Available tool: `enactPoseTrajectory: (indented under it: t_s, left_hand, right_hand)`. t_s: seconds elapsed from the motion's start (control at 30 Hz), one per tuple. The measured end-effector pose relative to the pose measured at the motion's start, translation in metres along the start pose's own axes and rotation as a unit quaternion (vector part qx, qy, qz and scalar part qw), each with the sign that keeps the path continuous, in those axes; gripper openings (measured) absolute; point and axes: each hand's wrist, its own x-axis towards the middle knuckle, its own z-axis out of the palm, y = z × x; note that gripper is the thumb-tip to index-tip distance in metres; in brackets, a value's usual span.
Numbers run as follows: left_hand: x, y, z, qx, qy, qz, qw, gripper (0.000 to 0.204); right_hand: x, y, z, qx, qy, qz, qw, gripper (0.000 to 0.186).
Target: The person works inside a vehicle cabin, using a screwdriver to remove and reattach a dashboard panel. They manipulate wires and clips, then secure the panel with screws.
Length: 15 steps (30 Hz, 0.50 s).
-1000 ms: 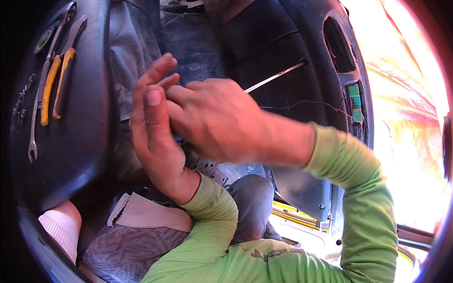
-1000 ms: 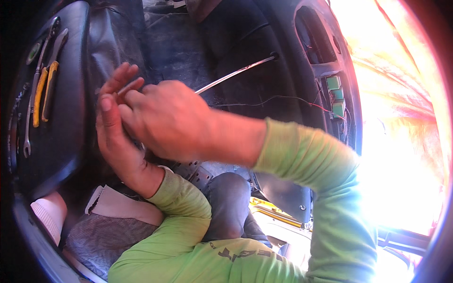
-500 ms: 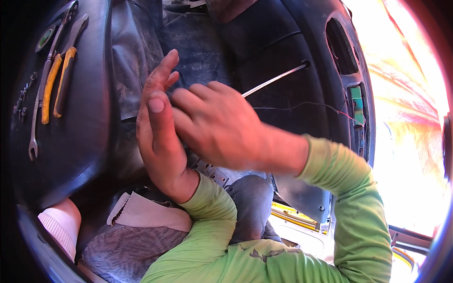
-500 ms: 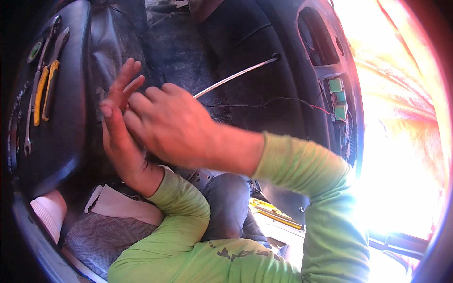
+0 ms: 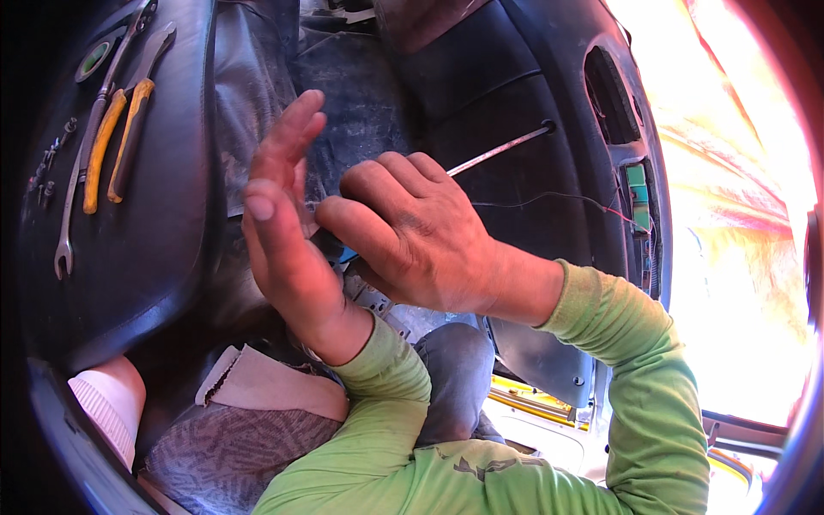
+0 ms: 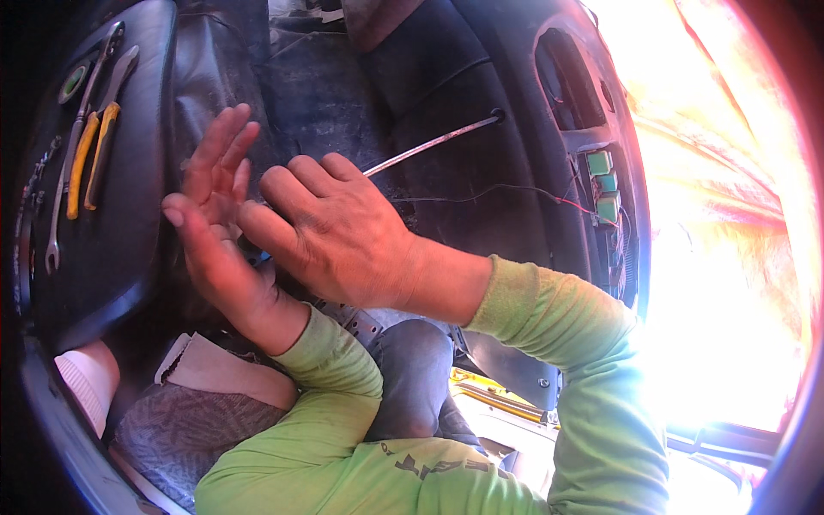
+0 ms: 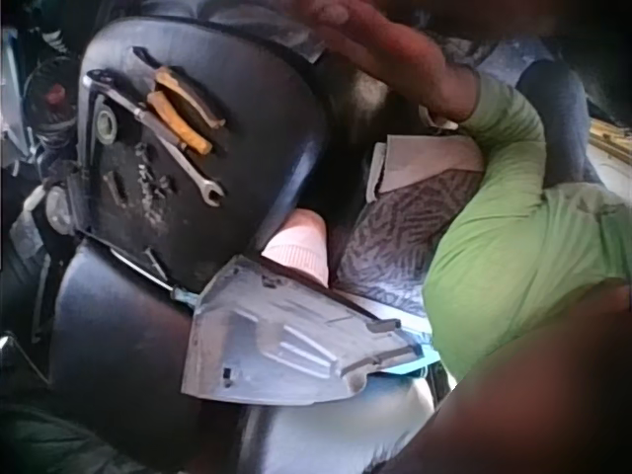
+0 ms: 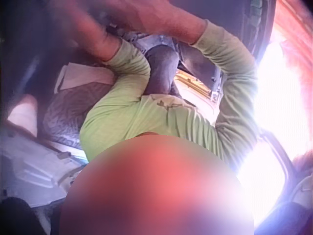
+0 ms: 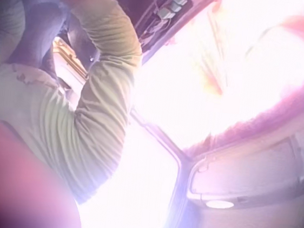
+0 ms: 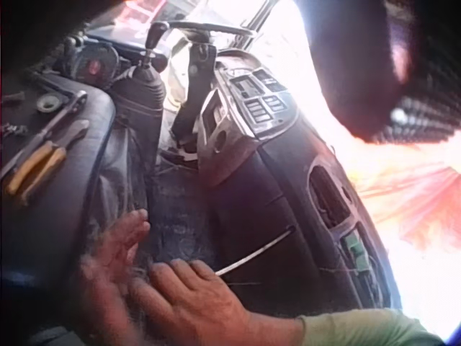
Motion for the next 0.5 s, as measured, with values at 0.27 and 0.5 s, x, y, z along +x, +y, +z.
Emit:
enactPoseTrajectory:
  t_s: [0.27, 0.5]
  left_hand:
    - [0.018, -0.063, -0.001, -0.302, -0.181, 0.325, 0.878, 0.059]
    - [0.002, -0.086, -0.009, -0.453, -0.191, 0.196, 0.849, 0.061]
  right_hand:
    - [0.036, 0.038, -0.031, 0.150, -0.192, 0.024, 0.969, 0.046]
    - [0.017, 0.051, -0.040, 0.141, -0.261, 0.145, 0.944, 0.029]
